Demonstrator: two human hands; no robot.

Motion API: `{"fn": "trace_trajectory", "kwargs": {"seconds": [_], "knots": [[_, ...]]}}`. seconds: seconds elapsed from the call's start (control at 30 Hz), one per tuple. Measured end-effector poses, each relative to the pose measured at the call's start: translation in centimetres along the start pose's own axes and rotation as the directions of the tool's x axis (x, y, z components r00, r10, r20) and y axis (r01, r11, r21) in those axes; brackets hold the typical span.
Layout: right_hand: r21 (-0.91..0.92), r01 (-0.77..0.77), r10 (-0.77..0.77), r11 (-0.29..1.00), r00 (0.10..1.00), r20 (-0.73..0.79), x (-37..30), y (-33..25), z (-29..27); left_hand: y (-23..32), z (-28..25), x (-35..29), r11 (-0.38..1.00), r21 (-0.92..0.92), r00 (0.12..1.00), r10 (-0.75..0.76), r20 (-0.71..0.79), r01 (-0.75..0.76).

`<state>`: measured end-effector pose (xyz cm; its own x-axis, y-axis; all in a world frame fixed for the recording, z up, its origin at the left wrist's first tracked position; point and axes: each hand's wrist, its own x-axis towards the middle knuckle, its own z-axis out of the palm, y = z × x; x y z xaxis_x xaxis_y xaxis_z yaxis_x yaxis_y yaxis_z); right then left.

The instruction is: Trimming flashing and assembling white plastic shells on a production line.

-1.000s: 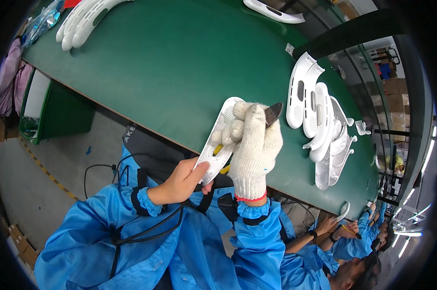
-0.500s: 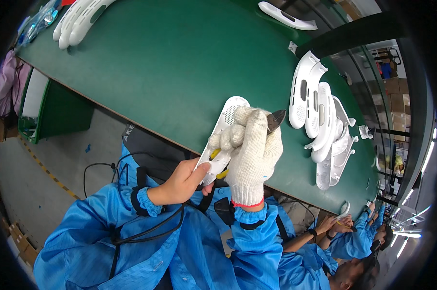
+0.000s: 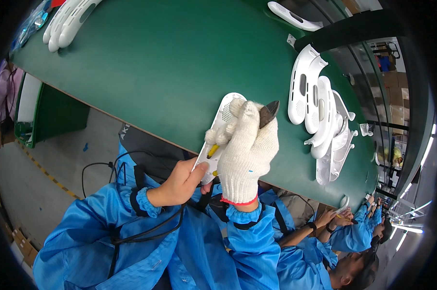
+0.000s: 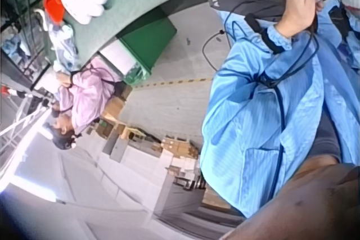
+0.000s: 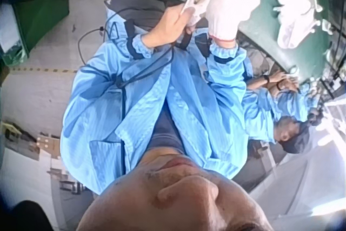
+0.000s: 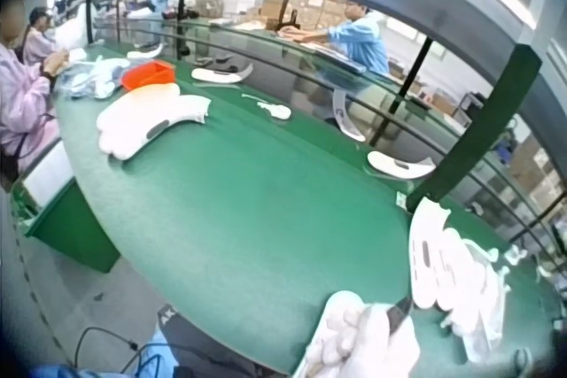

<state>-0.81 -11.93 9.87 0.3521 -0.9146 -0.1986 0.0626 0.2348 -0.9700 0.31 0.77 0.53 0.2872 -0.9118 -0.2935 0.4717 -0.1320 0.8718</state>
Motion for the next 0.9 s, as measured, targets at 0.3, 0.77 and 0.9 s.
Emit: {"fn": "trace_trajectory", "kwargs": {"seconds": [0.3, 0.77, 0.9], "knots": [[0.076, -0.029, 0.027, 0.997, 0.999, 0.026, 1.0, 0.1, -0.6, 0.5, -0.2, -0.2, 0.997, -0.052, 0.998, -0.051, 0.037, 0.053], [0.005, 0.008, -0.008, 1.0, 1.0, -0.003, 0.0, 0.3, -0.6, 0.9, -0.1, 0.1, 1.0, 0.026, 0.999, -0.012, 0.034, 0.011], [-0.012, 0.019, -0.019, 1.0, 1.0, 0.0, -0.1, 0.4, -0.7, 1.0, 0.1, -0.3, 1.0, 0.001, 1.0, -0.021, 0.013, 0.021]]}}
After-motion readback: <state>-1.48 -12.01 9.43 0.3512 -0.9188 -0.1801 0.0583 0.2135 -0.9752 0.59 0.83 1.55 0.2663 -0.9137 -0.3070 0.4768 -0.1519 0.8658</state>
